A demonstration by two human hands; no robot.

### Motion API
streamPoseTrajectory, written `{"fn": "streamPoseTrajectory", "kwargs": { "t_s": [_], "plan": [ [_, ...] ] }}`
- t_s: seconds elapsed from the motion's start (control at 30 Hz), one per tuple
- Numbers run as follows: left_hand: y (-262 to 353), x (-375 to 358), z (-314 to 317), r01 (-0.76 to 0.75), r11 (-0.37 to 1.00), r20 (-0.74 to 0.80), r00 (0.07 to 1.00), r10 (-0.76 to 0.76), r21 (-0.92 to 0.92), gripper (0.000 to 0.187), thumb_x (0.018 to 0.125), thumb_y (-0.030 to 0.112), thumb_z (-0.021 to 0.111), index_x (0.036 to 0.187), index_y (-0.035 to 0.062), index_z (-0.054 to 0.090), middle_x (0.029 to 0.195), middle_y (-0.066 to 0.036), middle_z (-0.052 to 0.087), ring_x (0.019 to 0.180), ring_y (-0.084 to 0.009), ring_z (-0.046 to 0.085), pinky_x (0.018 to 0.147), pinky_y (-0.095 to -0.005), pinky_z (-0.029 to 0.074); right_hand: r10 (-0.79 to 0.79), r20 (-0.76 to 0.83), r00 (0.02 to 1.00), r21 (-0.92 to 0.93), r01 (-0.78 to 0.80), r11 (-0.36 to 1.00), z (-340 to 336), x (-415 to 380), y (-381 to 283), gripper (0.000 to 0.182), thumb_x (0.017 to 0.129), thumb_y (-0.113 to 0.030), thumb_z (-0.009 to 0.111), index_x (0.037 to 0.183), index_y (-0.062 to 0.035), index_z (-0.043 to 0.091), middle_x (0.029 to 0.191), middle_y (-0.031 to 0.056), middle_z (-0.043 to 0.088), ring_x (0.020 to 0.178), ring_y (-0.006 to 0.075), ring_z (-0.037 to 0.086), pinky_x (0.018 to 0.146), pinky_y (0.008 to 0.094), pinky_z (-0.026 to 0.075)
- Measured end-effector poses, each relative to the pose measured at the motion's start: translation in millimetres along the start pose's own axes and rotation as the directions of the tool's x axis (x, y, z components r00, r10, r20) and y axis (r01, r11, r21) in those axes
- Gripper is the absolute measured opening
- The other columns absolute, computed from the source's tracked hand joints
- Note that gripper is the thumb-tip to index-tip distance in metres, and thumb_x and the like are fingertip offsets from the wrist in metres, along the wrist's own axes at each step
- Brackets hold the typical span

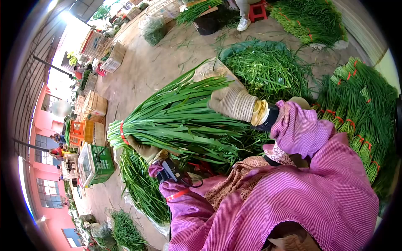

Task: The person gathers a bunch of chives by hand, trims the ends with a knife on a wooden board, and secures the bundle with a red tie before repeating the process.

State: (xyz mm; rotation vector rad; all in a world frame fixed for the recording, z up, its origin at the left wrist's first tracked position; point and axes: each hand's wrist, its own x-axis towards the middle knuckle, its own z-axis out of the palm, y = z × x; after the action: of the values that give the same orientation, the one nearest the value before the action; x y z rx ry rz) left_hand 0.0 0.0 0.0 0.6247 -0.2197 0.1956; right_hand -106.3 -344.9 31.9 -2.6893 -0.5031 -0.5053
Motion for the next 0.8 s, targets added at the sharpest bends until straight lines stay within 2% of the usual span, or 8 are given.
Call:
{"fn": "streamPoseTrajectory", "kwargs": {
  "t_s": [0.07, 0.1, 0.2, 0.27, 0.3, 0.43, 0.53, 0.8],
  "plan": [
    [-7, -8, 24, -0.245, 0.879, -0.069, 0.952, 0.298, 0.409, 0.049, 0.092, 0.034, 0.058, 0.133, 0.0064, 0.051, 0.134, -0.012, 0.054, 0.122, -0.0261, 0.051, 0.107, -0.0449, 0.039, 0.274, -0.146, 0.951, 0.186, -0.246, 0.951, -44, 4, -14, 0.034, 0.094, -0.030, 0.046, 0.076, -0.0074, 0.064, 0.077, 0.0148, 0.066, 0.081, 0.0343, 0.064, 0.074, 0.0431, 0.050],
    [25, 1, -18, -0.740, 0.414, 0.675, 0.664, 0.322, 0.530, 0.059, 0.090, 0.038, 0.061, 0.137, 0.0067, 0.045, 0.139, -0.013, 0.047, 0.124, -0.0285, 0.048, 0.107, -0.0436, 0.039, 0.501, -0.084, 0.861, 0.338, -0.448, 0.828, -40, -7, -25, 0.027, 0.094, -0.020, 0.053, 0.115, -0.0066, 0.064, 0.084, 0.0087, 0.069, 0.076, 0.0195, 0.065, 0.076, 0.0314, 0.052],
    [39, -17, 43, -0.058, 0.738, 0.103, 0.995, -0.015, 0.672, 0.074, 0.086, 0.043, 0.064, 0.143, 0.0102, 0.032, 0.141, -0.015, 0.042, 0.128, -0.0334, 0.042, 0.109, -0.0535, 0.033, 0.322, -0.641, 0.697, 0.634, 0.243, 0.734, 11, -21, 47, 0.039, 0.095, -0.013, 0.049, 0.134, -0.0066, 0.051, 0.101, 0.0101, 0.069, 0.073, 0.0222, 0.067, 0.073, 0.0314, 0.057],
    [44, -29, 77, -0.108, 0.531, 0.166, 0.984, -0.063, 0.840, 0.070, 0.085, 0.039, 0.066, 0.141, 0.0085, 0.035, 0.137, -0.016, 0.046, 0.121, -0.0342, 0.046, 0.105, -0.0535, 0.036, 0.470, 0.356, 0.807, 0.863, -0.092, -0.496, -11, -42, 25, 0.043, 0.097, -0.024, 0.052, 0.134, -0.0035, 0.046, 0.132, 0.0174, 0.054, 0.115, 0.0269, 0.058, 0.102, 0.0431, 0.045],
    [46, -36, 98, -0.169, 0.416, 0.230, 0.968, -0.100, 0.894, 0.069, 0.085, 0.037, 0.066, 0.140, 0.0077, 0.036, 0.134, -0.016, 0.048, 0.117, -0.0345, 0.048, 0.104, -0.0535, 0.037, 0.272, 0.582, 0.766, 0.798, -0.602, -0.015, -4, -57, 46, 0.037, 0.093, -0.031, 0.062, 0.119, -0.0052, 0.060, 0.108, 0.0105, 0.069, 0.093, 0.0196, 0.068, 0.086, 0.0382, 0.055],
    [43, -62, 152, -0.509, 0.157, 0.518, 0.719, -0.463, 0.846, 0.063, 0.084, 0.029, 0.069, 0.135, 0.0044, 0.042, 0.124, -0.016, 0.056, 0.103, -0.0359, 0.056, 0.096, -0.0534, 0.044, 0.174, 0.497, 0.850, 0.840, -0.420, -0.345, -25, -96, -6, 0.037, 0.092, -0.033, 0.063, 0.116, -0.0059, 0.061, 0.104, 0.0088, 0.070, 0.088, 0.0183, 0.068, 0.082, 0.0370, 0.056],
    [-5, -91, 220, -0.984, 0.078, 0.705, 0.059, -0.706, 0.160, 0.069, 0.071, 0.033, 0.071, 0.130, 0.0033, 0.050, 0.116, -0.014, 0.059, 0.101, -0.0327, 0.058, 0.092, -0.0538, 0.043, 0.159, 0.496, 0.854, 0.765, -0.343, -0.546, -29, -128, -26, 0.036, 0.091, -0.035, 0.064, 0.113, -0.0065, 0.063, 0.100, 0.0075, 0.070, 0.085, 0.0173, 0.068, 0.079, 0.0362, 0.056],
    [-74, -160, 255, -0.946, 0.295, 0.714, -0.299, -0.633, -0.135, 0.052, 0.081, 0.031, 0.064, 0.130, 0.0173, 0.055, 0.116, -0.008, 0.057, 0.112, -0.0296, 0.053, 0.108, -0.0632, 0.024, 0.135, 0.466, 0.875, 0.552, -0.168, -0.817, -58, -191, -33, 0.036, 0.088, -0.039, 0.067, 0.106, -0.0081, 0.066, 0.091, 0.0041, 0.072, 0.076, 0.0148, 0.068, 0.071, 0.0339, 0.057]
  ]
}}
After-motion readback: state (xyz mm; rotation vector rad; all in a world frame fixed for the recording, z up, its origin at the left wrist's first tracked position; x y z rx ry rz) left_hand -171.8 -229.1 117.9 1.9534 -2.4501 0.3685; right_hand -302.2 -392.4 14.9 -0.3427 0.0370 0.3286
